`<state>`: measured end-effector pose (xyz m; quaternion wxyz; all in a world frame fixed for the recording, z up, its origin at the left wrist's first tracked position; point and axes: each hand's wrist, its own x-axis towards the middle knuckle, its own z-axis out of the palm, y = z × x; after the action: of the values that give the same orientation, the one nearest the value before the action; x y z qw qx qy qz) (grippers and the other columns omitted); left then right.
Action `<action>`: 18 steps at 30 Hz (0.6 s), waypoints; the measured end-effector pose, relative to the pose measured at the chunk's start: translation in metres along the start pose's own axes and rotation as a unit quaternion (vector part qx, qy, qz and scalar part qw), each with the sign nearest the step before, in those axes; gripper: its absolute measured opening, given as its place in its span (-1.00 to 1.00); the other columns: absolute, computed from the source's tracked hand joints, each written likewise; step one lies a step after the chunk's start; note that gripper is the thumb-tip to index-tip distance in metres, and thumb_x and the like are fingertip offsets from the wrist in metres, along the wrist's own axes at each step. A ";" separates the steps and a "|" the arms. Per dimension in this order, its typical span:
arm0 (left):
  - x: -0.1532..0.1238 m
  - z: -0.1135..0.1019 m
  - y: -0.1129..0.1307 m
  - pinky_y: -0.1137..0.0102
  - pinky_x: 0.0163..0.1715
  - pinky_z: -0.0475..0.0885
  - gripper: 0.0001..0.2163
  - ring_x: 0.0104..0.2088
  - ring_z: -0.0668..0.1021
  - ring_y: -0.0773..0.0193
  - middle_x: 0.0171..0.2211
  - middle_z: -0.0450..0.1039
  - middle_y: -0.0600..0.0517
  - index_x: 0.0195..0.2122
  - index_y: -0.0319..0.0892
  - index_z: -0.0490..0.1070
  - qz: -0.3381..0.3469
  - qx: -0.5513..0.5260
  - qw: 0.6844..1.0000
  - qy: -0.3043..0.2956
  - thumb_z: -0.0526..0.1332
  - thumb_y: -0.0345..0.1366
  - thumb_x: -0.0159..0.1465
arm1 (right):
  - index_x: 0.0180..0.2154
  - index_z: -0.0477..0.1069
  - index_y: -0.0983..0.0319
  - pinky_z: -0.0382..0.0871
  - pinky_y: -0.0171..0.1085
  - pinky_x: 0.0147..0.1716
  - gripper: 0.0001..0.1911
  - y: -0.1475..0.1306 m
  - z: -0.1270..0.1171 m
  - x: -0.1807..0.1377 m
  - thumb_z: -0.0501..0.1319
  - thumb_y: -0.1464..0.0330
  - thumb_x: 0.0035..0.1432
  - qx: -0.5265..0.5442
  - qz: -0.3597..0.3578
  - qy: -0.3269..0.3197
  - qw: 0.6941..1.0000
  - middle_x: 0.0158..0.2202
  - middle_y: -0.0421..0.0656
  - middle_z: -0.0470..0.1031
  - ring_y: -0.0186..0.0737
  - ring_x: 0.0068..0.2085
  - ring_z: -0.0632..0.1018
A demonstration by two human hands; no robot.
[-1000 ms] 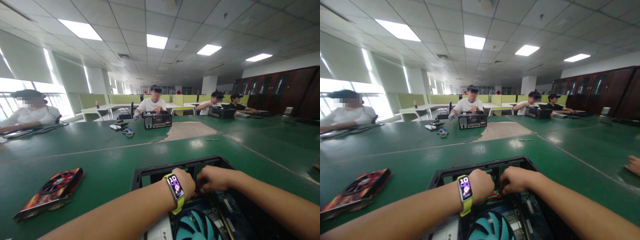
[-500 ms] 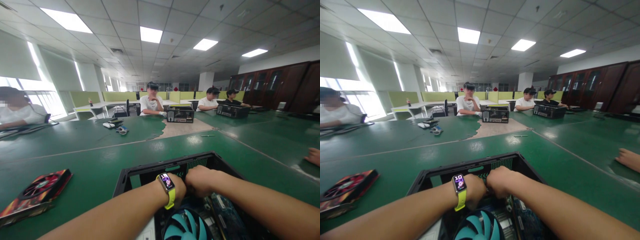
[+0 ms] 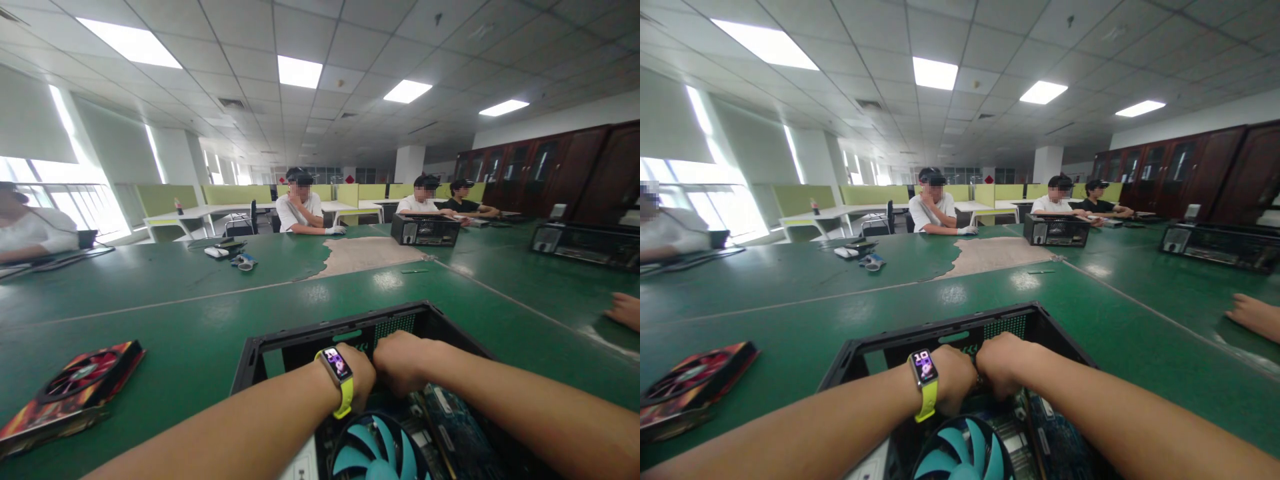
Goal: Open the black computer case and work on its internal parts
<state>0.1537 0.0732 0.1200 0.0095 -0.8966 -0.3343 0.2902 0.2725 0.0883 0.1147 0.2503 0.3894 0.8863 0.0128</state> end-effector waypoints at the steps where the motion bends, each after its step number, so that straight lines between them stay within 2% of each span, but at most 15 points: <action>1: 0.001 0.000 0.000 0.14 -0.24 0.53 -0.69 -0.21 0.60 -0.11 -0.25 0.58 -0.26 -0.20 -0.32 0.54 0.001 -0.002 1.000 -0.005 0.27 -0.27 0.04 | -0.26 0.57 0.30 0.47 -0.14 -0.33 -0.67 0.000 0.000 0.000 0.29 0.33 -0.15 -0.001 -0.002 0.002 1.000 -0.25 0.08 0.59 0.12 -0.23 0.60; 8: 0.006 -0.001 0.000 0.12 -0.19 0.53 -0.66 -0.18 0.60 -0.11 -0.20 0.58 -0.23 -0.13 -0.30 0.53 -0.006 -0.013 0.999 -0.043 0.29 -0.30 0.05 | -0.28 0.57 0.25 0.44 -0.19 -0.34 -0.69 0.000 -0.004 -0.003 0.31 0.30 -0.16 -0.011 -0.009 0.005 1.000 -0.27 0.03 0.60 0.07 -0.22 0.60; 14: 0.019 0.010 0.000 0.17 -0.21 0.52 -0.63 -0.21 0.61 -0.07 -0.22 0.59 -0.21 -0.13 -0.27 0.55 -0.021 -0.015 0.998 -0.051 0.35 -0.29 0.01 | -0.27 0.57 0.23 0.43 -0.17 -0.36 -0.71 -0.001 0.003 0.000 0.27 0.33 -0.13 -0.005 -0.012 0.010 1.000 -0.26 0.03 0.59 0.08 -0.23 0.60; 16: 0.018 0.005 -0.003 0.22 -0.24 0.51 -0.64 -0.24 0.60 -0.05 -0.22 0.59 -0.21 -0.15 -0.28 0.56 -0.025 -0.014 0.998 -0.048 0.35 -0.25 0.01 | -0.25 0.57 0.25 0.42 -0.18 -0.35 -0.69 -0.002 0.001 0.000 0.26 0.31 -0.11 0.005 0.006 0.011 1.000 -0.24 0.06 0.59 0.09 -0.21 0.59; 18: 0.005 -0.009 -0.009 0.29 -0.31 0.49 -0.66 -0.29 0.60 0.03 -0.24 0.60 -0.18 -0.18 -0.26 0.57 -0.010 -0.030 0.999 -0.016 0.33 -0.18 0.05 | -0.23 0.57 0.25 0.42 -0.20 -0.33 -0.64 -0.002 -0.007 -0.008 0.26 0.22 -0.08 0.033 0.036 0.012 0.999 -0.22 0.06 0.59 0.07 -0.19 0.59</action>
<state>0.1560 0.0846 0.1270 -0.0196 -0.8883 -0.3517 0.2948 0.2724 0.0828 0.1238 0.2261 0.4291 0.8745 -0.0028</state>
